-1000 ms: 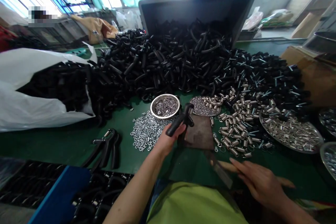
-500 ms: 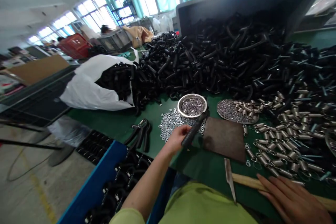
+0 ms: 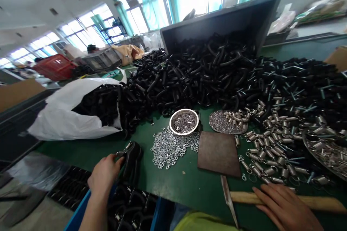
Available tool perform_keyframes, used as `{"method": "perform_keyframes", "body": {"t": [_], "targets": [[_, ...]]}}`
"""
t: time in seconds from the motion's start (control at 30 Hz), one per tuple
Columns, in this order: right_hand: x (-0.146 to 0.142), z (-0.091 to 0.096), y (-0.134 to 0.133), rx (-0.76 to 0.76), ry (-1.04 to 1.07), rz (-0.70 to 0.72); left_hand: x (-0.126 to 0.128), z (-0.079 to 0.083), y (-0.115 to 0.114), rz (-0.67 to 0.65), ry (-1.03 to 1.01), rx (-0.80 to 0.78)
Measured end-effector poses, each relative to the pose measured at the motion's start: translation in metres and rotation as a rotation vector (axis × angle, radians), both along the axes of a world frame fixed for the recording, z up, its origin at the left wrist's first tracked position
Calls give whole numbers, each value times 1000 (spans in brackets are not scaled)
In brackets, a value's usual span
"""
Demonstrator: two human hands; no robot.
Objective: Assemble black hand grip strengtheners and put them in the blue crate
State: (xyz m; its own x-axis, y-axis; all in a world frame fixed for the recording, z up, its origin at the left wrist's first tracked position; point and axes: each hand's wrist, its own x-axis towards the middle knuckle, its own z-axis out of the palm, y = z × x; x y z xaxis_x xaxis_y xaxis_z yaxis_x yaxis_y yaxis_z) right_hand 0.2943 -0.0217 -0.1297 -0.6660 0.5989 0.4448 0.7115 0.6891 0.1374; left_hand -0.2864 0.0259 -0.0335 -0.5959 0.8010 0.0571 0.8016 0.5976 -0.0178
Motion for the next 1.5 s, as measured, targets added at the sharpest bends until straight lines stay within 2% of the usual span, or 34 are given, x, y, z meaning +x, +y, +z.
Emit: {"method": "perform_keyframes", "body": {"t": [0.07,0.13,0.23,0.33,0.4,0.47,0.57,0.63,0.77,0.87,0.97,1.07,1.17,1.27,1.37,1.43,1.5], "targets": [[-1,3,0,8,-5,-5,27,10,25,-79,50,76],[-1,8,0,27,-9,8,70,17,63,-325,21,184],[-1,14,3,56,-1,36,154,20,131,-726,-16,219],[1,16,3,56,37,28,234,15,195,-1002,59,128],[1,18,1,25,79,-2,274,10,230,-1075,105,54],[2,21,1,-28,134,-60,300,5,258,-1096,113,27],[3,31,6,-110,251,-181,316,0,286,-1100,102,8],[3,40,16,-154,338,-246,316,-1,293,-1107,90,3],[-4,57,52,-270,395,-317,308,9,286,-1125,66,53],[-19,64,87,-343,302,-312,298,22,267,-992,-73,253],[-34,62,118,-355,135,-296,283,35,236,-776,-464,499],[-41,57,137,-352,-17,-274,258,44,193,-646,-895,641],[-37,53,143,-335,-111,-209,229,44,142,-476,-1323,631],[-29,49,143,-308,-143,-139,205,28,94,-270,-1635,497],[-23,46,143,-334,-143,-102,192,1,57,-193,-1646,391],[-21,45,142,-360,-124,-98,190,-17,41,-227,-1450,319],[-20,45,140,-379,-68,-106,190,-30,30,-341,-1105,236]]}}
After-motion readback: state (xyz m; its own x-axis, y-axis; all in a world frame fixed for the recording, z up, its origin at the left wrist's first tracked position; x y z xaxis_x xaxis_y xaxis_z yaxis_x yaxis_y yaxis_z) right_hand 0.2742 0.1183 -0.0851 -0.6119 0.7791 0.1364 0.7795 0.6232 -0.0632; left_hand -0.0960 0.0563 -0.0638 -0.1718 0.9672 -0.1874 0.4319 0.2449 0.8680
